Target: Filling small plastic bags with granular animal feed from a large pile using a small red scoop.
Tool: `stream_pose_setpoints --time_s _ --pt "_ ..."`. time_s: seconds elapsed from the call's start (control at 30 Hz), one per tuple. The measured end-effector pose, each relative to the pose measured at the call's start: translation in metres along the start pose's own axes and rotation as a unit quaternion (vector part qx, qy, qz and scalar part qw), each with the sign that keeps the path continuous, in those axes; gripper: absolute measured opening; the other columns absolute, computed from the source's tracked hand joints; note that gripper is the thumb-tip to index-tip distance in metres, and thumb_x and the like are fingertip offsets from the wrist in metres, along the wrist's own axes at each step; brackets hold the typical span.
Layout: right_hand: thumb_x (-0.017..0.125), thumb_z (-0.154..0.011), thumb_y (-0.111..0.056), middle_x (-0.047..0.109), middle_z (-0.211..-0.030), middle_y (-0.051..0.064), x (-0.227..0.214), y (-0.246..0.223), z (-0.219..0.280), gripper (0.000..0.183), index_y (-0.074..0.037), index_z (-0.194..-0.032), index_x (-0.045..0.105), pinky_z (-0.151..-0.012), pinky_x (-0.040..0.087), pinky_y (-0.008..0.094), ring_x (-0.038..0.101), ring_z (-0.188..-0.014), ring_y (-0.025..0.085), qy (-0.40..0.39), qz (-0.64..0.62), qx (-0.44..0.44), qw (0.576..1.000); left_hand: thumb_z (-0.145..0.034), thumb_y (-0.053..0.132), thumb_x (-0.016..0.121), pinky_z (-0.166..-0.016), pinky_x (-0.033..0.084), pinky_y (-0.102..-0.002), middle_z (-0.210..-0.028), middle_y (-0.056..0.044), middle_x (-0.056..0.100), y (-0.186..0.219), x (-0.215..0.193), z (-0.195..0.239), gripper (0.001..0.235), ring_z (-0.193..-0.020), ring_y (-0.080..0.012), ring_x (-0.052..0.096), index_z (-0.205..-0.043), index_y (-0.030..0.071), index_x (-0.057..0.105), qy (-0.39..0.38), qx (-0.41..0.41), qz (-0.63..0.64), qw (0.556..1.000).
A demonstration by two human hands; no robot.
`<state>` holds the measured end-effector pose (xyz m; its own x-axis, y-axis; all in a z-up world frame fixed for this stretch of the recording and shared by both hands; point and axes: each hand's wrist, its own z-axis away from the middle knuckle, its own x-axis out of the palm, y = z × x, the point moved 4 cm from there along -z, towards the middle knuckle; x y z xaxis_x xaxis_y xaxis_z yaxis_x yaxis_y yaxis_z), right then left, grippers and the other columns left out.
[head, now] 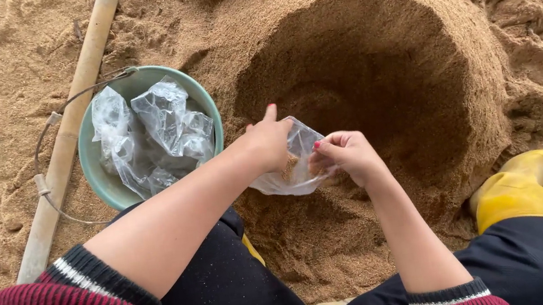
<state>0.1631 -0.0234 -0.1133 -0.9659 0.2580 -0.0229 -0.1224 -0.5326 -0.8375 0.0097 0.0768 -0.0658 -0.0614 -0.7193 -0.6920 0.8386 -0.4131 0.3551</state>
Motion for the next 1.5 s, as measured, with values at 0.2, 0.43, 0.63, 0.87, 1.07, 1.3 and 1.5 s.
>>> stream_pose_setpoints --time_s 0.2,0.43,0.63,0.87,1.07,1.3,1.5 --pt "0.066 -0.099 -0.025 0.076 -0.095 0.019 -0.012 0.026 -0.024 0.023 -0.004 -0.092 0.065 -0.072 0.066 0.047 0.077 -0.083 0.03 -0.023 -0.245 0.085 0.966 -0.082 0.012 0.071 -0.092 0.058 -0.051 -0.14 -0.028 0.054 -0.01 0.017 -0.007 0.086 -0.116 -0.0462 0.065 -0.159 0.028 0.035 0.005 -0.002 -0.042 0.999" --pt "0.071 -0.093 -0.004 0.076 -0.088 0.015 0.002 0.068 -0.042 0.007 -0.003 -0.094 0.063 -0.077 0.067 0.046 0.078 -0.08 0.027 0.024 -0.532 0.179 0.827 -0.085 0.024 0.077 -0.09 0.059 -0.055 -0.122 -0.023 0.066 -0.036 0.056 -0.055 0.073 -0.11 -0.0414 0.069 -0.151 0.026 0.046 0.048 0.013 -0.03 0.998" --pt "0.072 -0.086 -0.02 0.068 -0.074 0.012 0.025 0.024 -0.001 0.021 -0.002 -0.091 0.062 -0.023 0.036 0.018 0.059 -0.044 0.015 0.0 -0.418 0.258 0.871 -0.078 0.005 0.07 -0.084 0.062 -0.048 -0.098 -0.016 0.075 -0.013 0.016 -0.028 0.039 -0.099 -0.0363 0.073 -0.116 0.015 0.075 0.173 0.06 0.137 0.973" --pt "0.058 -0.085 -0.011 0.074 -0.086 0.022 0.021 0.015 0.001 0.017 0.0 -0.095 0.065 -0.064 0.065 0.044 0.075 -0.065 0.031 -0.114 -0.572 0.161 0.796 -0.078 -0.019 0.038 -0.07 0.067 -0.033 -0.101 -0.027 0.073 0.004 -0.005 -0.002 0.048 -0.072 -0.0184 0.072 -0.113 -0.01 0.069 -0.021 -0.045 0.667 0.744" --pt "0.06 -0.092 -0.023 0.076 -0.092 0.025 -0.005 0.04 -0.038 0.028 0.003 -0.101 0.068 -0.066 0.066 0.051 0.076 -0.068 0.034 -0.108 -0.58 0.128 0.797 -0.083 -0.011 0.045 -0.049 0.058 -0.02 -0.091 -0.023 0.066 0.002 -0.011 0.004 0.036 -0.05 -0.0141 0.061 -0.104 0.007 0.067 -0.086 -0.026 0.667 0.74" --pt "0.064 -0.096 -0.037 0.074 -0.083 0.028 0.017 -0.044 0.008 0.046 0.008 -0.091 0.07 -0.058 0.065 0.051 0.076 -0.068 0.038 -0.132 -0.596 0.126 0.782 -0.077 0.009 0.071 -0.066 0.06 -0.035 -0.091 -0.013 0.074 0.004 -0.03 0.015 0.015 -0.075 -0.021 0.066 -0.093 0.009 0.074 -0.064 0.096 0.37 0.922" --pt "0.063 -0.094 -0.043 0.073 -0.105 0.027 -0.025 0.02 -0.054 0.051 0.005 -0.112 0.068 -0.081 0.063 0.06 0.075 -0.092 0.043 -0.053 -0.494 0.085 0.864 -0.086 0.004 0.063 -0.079 0.061 -0.043 -0.085 -0.015 0.069 0.007 -0.046 0.006 0.027 -0.083 -0.0329 0.072 -0.093 0.024 0.08 0.261 0.224 0.189 0.92"
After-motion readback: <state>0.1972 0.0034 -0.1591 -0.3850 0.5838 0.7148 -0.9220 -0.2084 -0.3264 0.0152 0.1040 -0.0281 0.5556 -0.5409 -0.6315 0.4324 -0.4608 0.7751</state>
